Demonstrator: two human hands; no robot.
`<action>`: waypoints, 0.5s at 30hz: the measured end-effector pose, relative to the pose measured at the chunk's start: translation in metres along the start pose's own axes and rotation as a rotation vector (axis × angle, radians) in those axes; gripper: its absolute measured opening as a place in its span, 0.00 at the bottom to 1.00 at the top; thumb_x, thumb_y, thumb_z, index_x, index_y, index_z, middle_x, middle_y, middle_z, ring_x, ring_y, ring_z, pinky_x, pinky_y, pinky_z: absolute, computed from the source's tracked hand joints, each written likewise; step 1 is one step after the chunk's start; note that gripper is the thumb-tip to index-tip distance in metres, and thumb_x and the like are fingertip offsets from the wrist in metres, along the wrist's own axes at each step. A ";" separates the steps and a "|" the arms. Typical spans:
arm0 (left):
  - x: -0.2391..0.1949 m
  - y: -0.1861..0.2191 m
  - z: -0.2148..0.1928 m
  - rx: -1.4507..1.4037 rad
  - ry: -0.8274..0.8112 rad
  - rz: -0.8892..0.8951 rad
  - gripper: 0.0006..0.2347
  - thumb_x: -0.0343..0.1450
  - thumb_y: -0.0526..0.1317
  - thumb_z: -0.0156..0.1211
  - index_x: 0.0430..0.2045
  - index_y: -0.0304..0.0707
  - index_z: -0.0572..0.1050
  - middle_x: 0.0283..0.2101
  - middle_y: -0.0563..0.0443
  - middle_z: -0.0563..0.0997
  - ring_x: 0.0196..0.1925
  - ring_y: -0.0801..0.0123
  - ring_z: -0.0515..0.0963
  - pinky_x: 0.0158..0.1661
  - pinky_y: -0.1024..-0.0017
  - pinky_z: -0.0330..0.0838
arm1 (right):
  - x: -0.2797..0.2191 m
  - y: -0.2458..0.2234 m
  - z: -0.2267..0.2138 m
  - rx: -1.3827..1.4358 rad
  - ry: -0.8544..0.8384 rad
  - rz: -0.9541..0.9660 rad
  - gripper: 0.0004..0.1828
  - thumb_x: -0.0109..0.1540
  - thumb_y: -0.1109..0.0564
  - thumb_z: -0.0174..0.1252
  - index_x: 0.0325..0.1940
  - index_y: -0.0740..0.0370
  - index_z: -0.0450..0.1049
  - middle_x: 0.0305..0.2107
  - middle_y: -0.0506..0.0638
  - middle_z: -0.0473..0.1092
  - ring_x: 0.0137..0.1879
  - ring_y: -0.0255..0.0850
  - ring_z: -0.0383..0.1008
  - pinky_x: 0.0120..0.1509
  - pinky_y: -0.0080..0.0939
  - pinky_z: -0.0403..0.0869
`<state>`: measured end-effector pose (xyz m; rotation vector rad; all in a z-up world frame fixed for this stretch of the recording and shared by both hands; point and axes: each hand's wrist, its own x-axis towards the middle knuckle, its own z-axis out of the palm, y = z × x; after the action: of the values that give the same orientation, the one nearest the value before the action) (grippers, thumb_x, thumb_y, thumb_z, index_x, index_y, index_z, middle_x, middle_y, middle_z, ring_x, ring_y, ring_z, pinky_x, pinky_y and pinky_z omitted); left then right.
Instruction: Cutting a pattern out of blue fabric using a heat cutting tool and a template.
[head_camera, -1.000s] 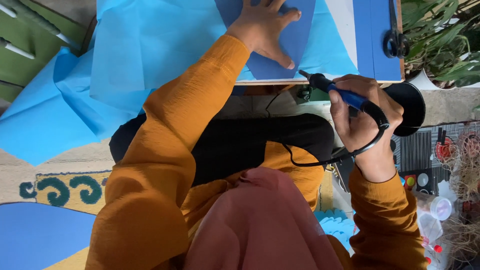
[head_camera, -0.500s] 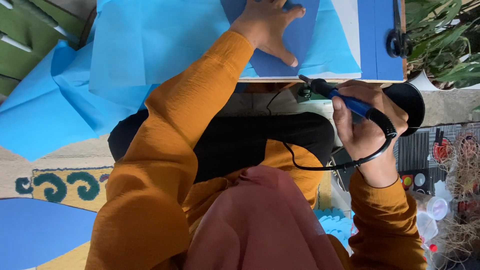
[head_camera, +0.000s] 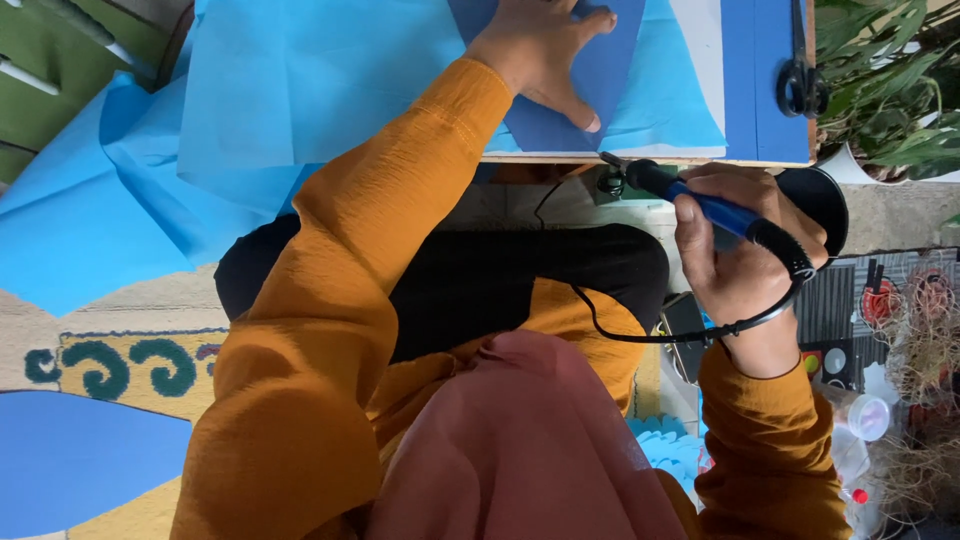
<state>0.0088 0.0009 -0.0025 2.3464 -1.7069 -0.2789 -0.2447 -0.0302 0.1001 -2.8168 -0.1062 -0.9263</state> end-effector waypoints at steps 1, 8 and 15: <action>0.002 -0.001 0.002 0.018 0.026 0.008 0.44 0.50 0.71 0.59 0.56 0.51 0.53 0.56 0.43 0.59 0.56 0.53 0.58 0.43 0.54 0.58 | 0.001 0.001 0.001 0.019 0.015 -0.003 0.11 0.66 0.59 0.49 0.38 0.75 0.67 0.33 0.62 0.71 0.40 0.54 0.75 0.43 0.44 0.71; 0.001 -0.002 0.003 0.006 0.061 0.025 0.43 0.50 0.71 0.59 0.55 0.49 0.55 0.53 0.42 0.63 0.53 0.52 0.61 0.41 0.56 0.59 | 0.001 0.007 0.001 0.005 0.022 -0.031 0.13 0.67 0.59 0.49 0.40 0.77 0.68 0.33 0.64 0.71 0.37 0.54 0.75 0.39 0.45 0.72; 0.003 -0.002 0.004 0.038 0.056 0.020 0.44 0.49 0.72 0.59 0.55 0.51 0.55 0.55 0.43 0.59 0.55 0.52 0.59 0.41 0.53 0.59 | 0.003 0.005 0.002 0.044 0.019 -0.007 0.12 0.66 0.60 0.49 0.39 0.76 0.67 0.33 0.64 0.71 0.39 0.55 0.75 0.40 0.45 0.72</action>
<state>0.0103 -0.0019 -0.0075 2.3394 -1.7226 -0.1771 -0.2399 -0.0348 0.0995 -2.7691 -0.1323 -0.9402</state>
